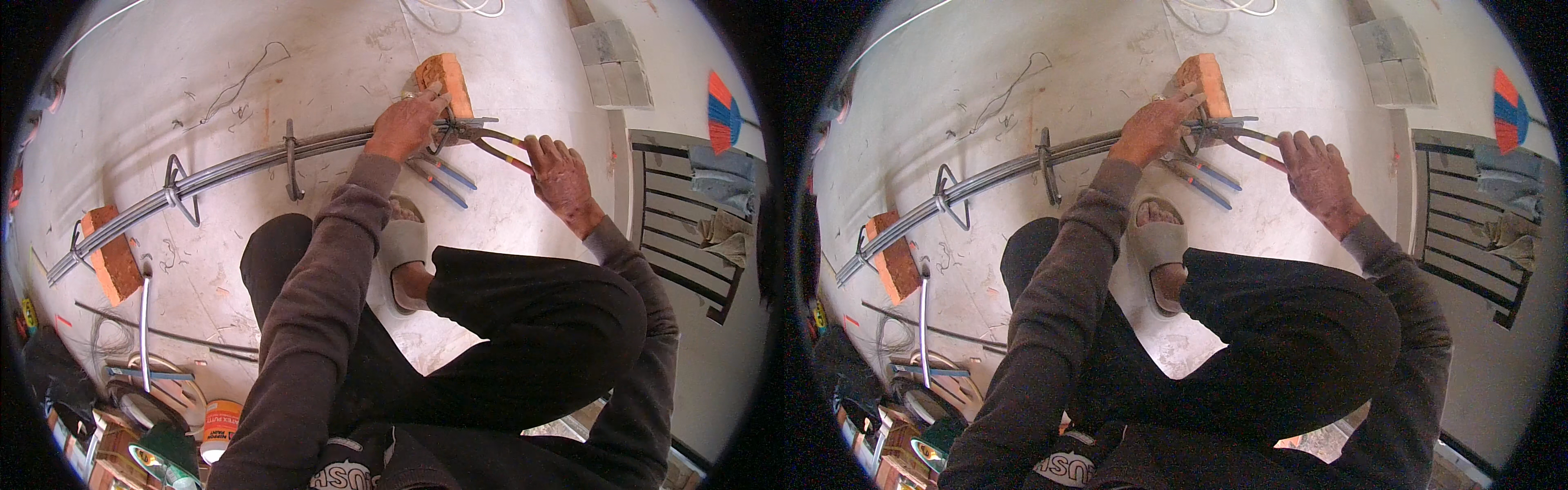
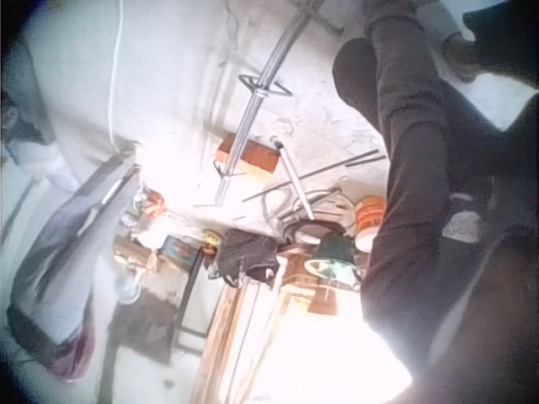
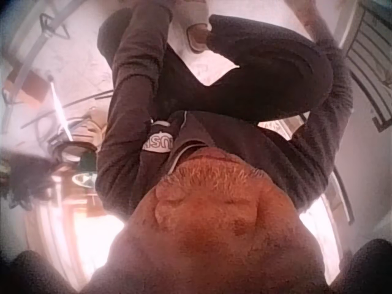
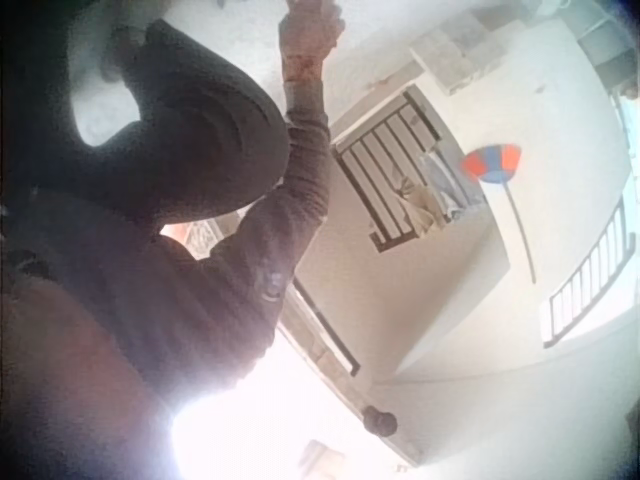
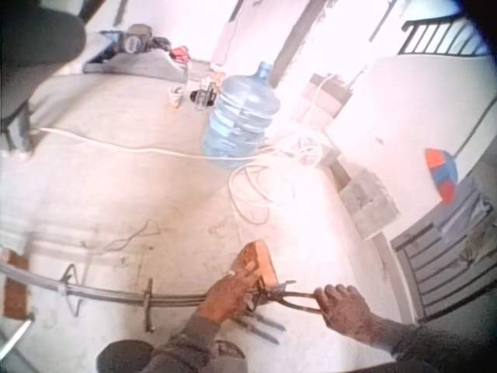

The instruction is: The person assembles a metal structure by bending and twisting wire ties around metal rods using pliers. They secure the connections by hand and with tools, working on the floor in a construction area.

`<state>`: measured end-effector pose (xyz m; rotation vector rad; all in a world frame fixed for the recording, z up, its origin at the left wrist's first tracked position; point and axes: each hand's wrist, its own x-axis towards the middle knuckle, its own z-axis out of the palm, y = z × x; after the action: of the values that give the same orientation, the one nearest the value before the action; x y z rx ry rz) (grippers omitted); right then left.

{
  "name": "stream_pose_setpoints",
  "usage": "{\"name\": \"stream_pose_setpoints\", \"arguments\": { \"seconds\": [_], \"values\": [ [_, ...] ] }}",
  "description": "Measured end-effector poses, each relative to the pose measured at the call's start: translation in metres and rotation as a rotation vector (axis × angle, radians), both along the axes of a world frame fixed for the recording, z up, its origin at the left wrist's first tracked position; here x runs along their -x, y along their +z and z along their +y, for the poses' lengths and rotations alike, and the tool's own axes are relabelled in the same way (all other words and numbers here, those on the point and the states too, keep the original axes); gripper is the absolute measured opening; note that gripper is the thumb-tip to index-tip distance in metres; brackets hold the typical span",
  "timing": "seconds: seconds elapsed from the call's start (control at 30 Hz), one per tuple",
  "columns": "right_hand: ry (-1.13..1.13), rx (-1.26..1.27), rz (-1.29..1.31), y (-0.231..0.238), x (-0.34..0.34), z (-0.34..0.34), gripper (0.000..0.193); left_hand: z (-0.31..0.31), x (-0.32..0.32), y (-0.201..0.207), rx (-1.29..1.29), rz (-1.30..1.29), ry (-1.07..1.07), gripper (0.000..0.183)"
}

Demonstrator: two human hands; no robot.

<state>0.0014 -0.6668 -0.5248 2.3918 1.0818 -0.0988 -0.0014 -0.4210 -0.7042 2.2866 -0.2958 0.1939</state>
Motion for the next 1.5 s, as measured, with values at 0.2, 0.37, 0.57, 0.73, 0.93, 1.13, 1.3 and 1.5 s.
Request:
{"name": "stream_pose_setpoints", "arguments": {
  "seconds": [0.2, 0.37, 0.57, 0.73, 0.93, 1.13, 1.3, 1.5],
  "values": [
    [-0.398, -0.208, 0.349, -0.003, 0.007, 0.000, 0.045, 0.003, 0.001, 0.012, -0.031, 0.089, -0.033, 0.066],
    [-0.628, -0.336, 0.596, 0.002, 0.005, 0.006, 0.042, 0.002, 0.003, 0.009, 0.019, 0.044, 0.006, 0.068],
    [-1.212, -0.679, 1.206, 0.018, 0.001, 0.013, 0.030, 0.003, 0.003, 0.012, -0.019, 0.090, -0.005, 0.070],
    [-1.432, -0.709, 1.531, 0.017, -0.012, 0.008, 0.035, 0.003, 0.001, 0.003, -0.006, 0.028, -0.009, 0.063],
    [-1.396, -0.940, 1.588, 0.000, 0.003, -0.001, 0.037, 0.001, 0.002, 0.011, 0.015, 0.112, -0.017, 0.068],
    [-1.379, -1.235, 1.842, 0.005, 0.036, 0.016, 0.063, 0.002, 0.002, 0.013, 0.026, 0.123, -0.044, 0.064],
    [-1.501, -1.374, 1.980, 0.001, 0.044, 0.018, 0.070, 0.006, 0.004, 0.014, 0.015, 0.082, -0.032, 0.064],
    [-1.148, -0.518, 1.231, 0.019, 0.028, 0.033, 0.048, 0.003, 0.005, 0.017, -0.005, 0.101, -0.021, 0.069]
  ]
}}
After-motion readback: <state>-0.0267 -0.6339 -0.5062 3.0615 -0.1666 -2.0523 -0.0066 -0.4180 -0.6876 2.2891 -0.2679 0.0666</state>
